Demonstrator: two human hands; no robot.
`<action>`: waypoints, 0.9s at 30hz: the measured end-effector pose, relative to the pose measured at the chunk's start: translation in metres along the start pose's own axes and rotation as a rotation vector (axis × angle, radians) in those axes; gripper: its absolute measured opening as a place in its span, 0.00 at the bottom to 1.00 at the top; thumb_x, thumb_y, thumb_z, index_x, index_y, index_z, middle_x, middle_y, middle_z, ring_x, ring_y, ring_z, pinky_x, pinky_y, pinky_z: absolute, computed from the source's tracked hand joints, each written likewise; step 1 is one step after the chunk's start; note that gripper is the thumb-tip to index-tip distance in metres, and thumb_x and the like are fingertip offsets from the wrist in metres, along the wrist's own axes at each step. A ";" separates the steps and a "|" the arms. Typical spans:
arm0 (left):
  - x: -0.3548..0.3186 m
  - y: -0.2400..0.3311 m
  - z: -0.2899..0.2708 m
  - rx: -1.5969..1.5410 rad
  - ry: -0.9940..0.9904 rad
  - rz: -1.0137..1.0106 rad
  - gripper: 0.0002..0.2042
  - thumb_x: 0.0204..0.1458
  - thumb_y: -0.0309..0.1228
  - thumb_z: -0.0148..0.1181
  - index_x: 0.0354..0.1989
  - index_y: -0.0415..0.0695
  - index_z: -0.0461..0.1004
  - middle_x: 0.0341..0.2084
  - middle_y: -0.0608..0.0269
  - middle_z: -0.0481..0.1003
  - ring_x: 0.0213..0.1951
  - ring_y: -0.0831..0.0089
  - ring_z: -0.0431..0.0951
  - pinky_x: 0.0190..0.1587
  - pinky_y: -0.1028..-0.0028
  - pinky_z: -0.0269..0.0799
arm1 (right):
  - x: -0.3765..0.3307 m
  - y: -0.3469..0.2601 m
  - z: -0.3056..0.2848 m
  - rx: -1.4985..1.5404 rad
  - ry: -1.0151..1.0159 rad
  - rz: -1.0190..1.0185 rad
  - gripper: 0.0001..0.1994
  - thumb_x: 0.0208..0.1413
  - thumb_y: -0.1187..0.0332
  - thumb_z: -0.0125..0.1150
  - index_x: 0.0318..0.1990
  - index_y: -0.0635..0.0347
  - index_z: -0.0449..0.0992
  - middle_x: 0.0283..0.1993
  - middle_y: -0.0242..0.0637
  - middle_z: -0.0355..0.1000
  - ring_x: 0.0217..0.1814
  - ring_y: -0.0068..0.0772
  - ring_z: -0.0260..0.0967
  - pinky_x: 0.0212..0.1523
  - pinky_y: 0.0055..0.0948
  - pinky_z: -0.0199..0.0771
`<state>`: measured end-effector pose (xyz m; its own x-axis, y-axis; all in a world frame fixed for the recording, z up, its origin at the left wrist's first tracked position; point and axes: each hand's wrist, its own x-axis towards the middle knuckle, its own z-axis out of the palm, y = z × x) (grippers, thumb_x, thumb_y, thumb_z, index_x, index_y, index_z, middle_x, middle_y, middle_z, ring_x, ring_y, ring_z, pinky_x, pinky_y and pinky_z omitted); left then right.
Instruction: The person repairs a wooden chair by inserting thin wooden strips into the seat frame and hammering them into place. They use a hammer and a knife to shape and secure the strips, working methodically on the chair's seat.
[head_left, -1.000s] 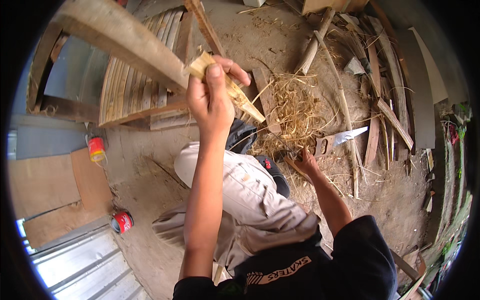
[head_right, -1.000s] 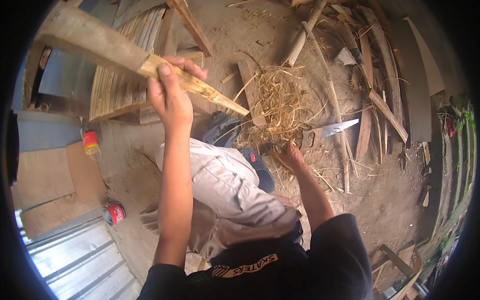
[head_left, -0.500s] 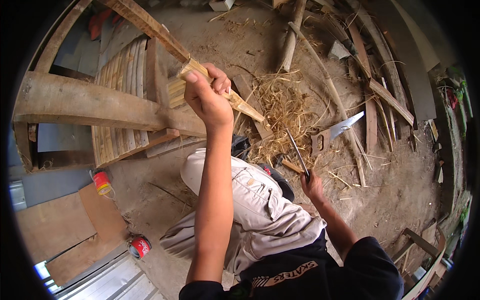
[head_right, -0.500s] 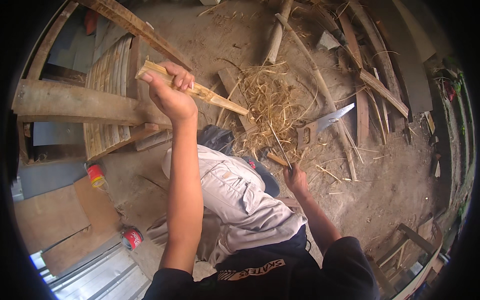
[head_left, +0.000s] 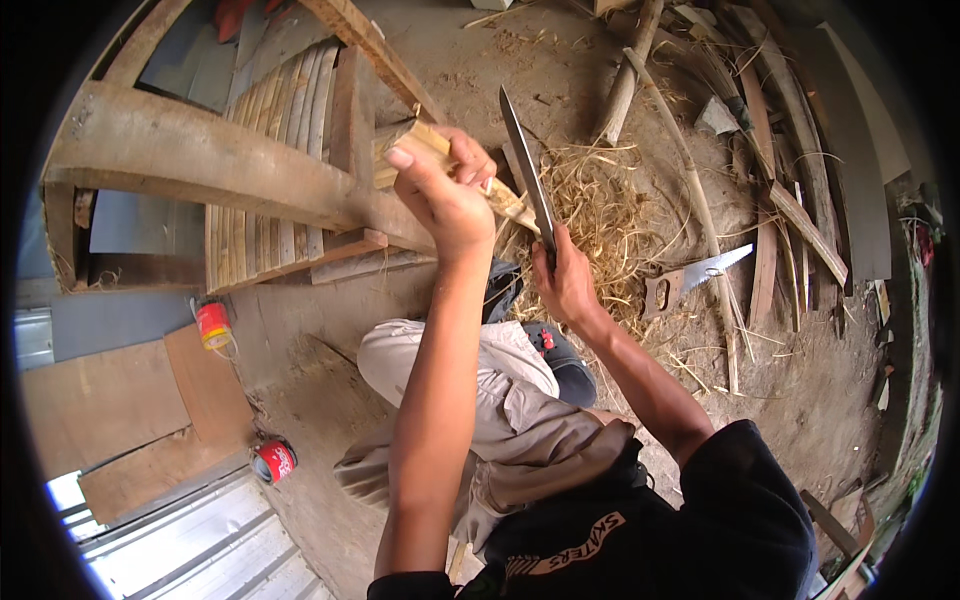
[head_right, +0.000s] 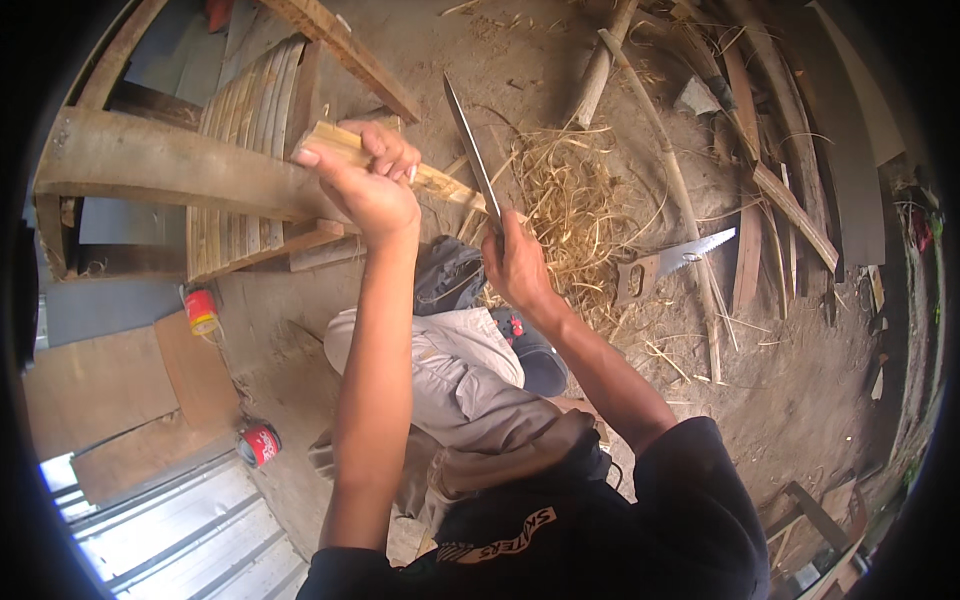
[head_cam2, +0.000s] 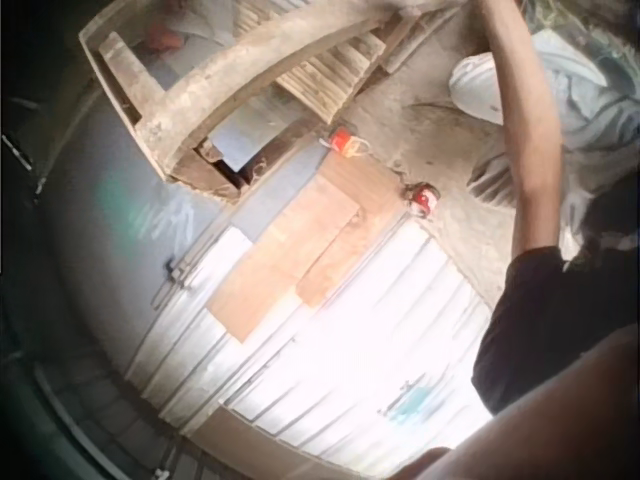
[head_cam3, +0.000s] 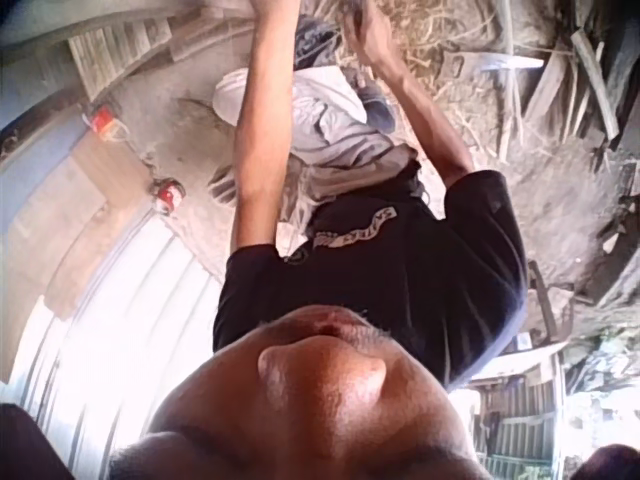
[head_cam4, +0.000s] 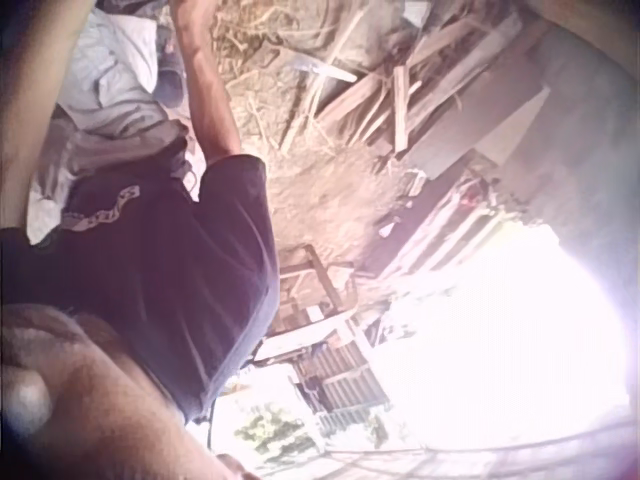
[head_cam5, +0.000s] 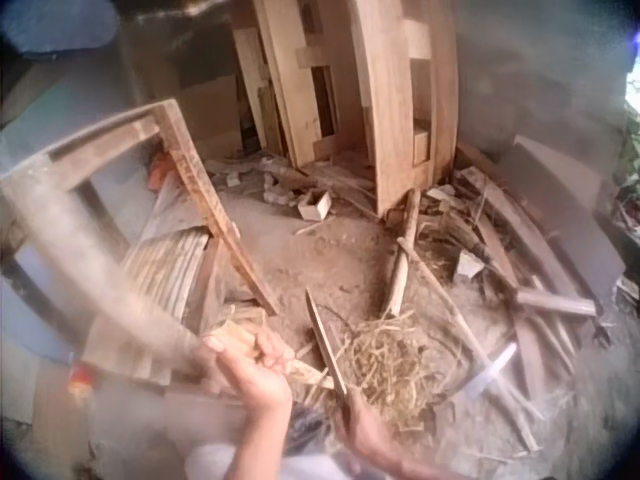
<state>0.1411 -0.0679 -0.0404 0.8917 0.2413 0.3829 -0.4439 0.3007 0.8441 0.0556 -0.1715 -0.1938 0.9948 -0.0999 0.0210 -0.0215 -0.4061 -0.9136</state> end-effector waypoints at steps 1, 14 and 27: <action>0.000 -0.001 0.001 0.013 0.005 -0.004 0.38 0.56 0.74 0.32 0.22 0.44 0.59 0.10 0.70 0.53 0.13 0.78 0.51 0.17 0.75 0.50 | -0.003 0.001 0.000 -0.025 -0.051 0.038 0.16 0.60 0.72 0.53 0.54 0.65 0.63 0.30 0.60 0.72 0.32 0.64 0.74 0.33 0.54 0.70; 0.009 -0.005 0.008 0.014 0.002 -0.063 0.38 0.58 0.72 0.31 0.22 0.45 0.60 0.10 0.71 0.53 0.13 0.79 0.51 0.18 0.76 0.50 | 0.005 0.005 -0.010 -0.028 -0.084 0.131 0.18 0.61 0.73 0.48 0.58 0.65 0.63 0.26 0.52 0.74 0.27 0.55 0.75 0.29 0.48 0.73; -0.005 -0.007 0.025 0.036 -0.073 -0.056 0.39 0.55 0.75 0.32 0.20 0.46 0.60 0.09 0.73 0.50 0.13 0.80 0.48 0.17 0.76 0.47 | 0.000 0.101 0.006 -0.026 -0.093 0.211 0.14 0.61 0.70 0.51 0.52 0.65 0.66 0.24 0.52 0.71 0.25 0.49 0.74 0.27 0.44 0.72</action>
<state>0.1421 -0.0942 -0.0384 0.9198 0.1571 0.3596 -0.3906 0.2784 0.8774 0.0540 -0.2068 -0.2884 0.9729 -0.1014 -0.2078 -0.2312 -0.4087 -0.8829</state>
